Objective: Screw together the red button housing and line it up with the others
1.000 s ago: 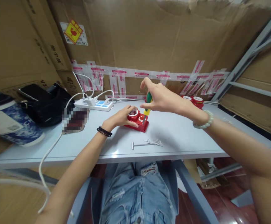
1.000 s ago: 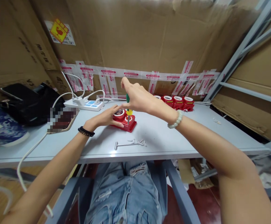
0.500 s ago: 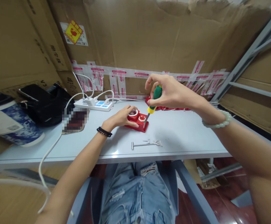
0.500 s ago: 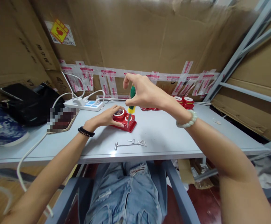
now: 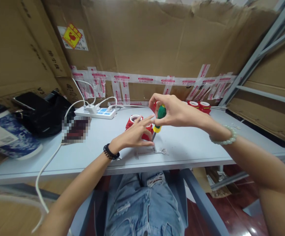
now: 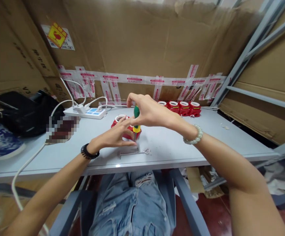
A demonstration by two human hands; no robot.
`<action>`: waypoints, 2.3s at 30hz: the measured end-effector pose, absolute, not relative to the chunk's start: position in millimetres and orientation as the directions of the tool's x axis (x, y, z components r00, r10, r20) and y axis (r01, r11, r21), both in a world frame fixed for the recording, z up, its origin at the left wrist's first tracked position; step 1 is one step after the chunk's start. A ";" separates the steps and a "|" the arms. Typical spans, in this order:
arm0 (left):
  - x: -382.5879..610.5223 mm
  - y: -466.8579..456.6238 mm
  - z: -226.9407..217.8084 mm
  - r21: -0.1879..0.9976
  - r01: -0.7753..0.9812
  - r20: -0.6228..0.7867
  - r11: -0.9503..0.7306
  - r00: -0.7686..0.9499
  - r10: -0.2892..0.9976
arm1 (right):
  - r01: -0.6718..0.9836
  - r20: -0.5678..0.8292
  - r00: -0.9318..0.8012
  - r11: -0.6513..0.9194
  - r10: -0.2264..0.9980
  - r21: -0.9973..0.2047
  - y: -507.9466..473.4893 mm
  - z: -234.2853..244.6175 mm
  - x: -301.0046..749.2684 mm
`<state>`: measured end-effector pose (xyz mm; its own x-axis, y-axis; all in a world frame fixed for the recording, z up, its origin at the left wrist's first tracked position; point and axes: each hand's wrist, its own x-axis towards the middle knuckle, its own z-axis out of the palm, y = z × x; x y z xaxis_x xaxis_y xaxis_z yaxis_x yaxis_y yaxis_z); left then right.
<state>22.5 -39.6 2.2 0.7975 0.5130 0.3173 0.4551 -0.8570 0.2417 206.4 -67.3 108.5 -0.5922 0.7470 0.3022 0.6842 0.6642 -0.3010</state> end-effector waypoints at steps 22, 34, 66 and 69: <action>-25.0 13.4 -9.3 0.482 0.591 0.346 -0.647 0.549 0.760 | 0.105 0.354 0.152 0.341 0.923 -0.934 35.4 64.6 229.2; -18.0 9.9 -7.3 0.543 0.504 0.485 -0.672 0.464 0.741 | 0.566 0.252 -0.628 0.654 0.736 -0.502 13.3 25.2 210.9; -16.8 -10.2 18.3 0.103 0.698 0.719 -0.709 0.441 0.538 | 0.591 0.649 -0.544 0.792 0.532 -0.154 -19.8 47.9 206.3; -16.9 -10.4 17.6 0.054 0.697 0.783 -0.715 0.415 0.464 | 0.536 0.687 -0.418 0.772 0.594 -0.341 -23.1 55.2 208.4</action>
<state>-16.9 -10.4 17.6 0.4145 0.4638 0.7830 0.6970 -0.7150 0.0545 208.4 -23.1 55.2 -0.4180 0.5940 0.6873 0.5363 0.7720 -0.3411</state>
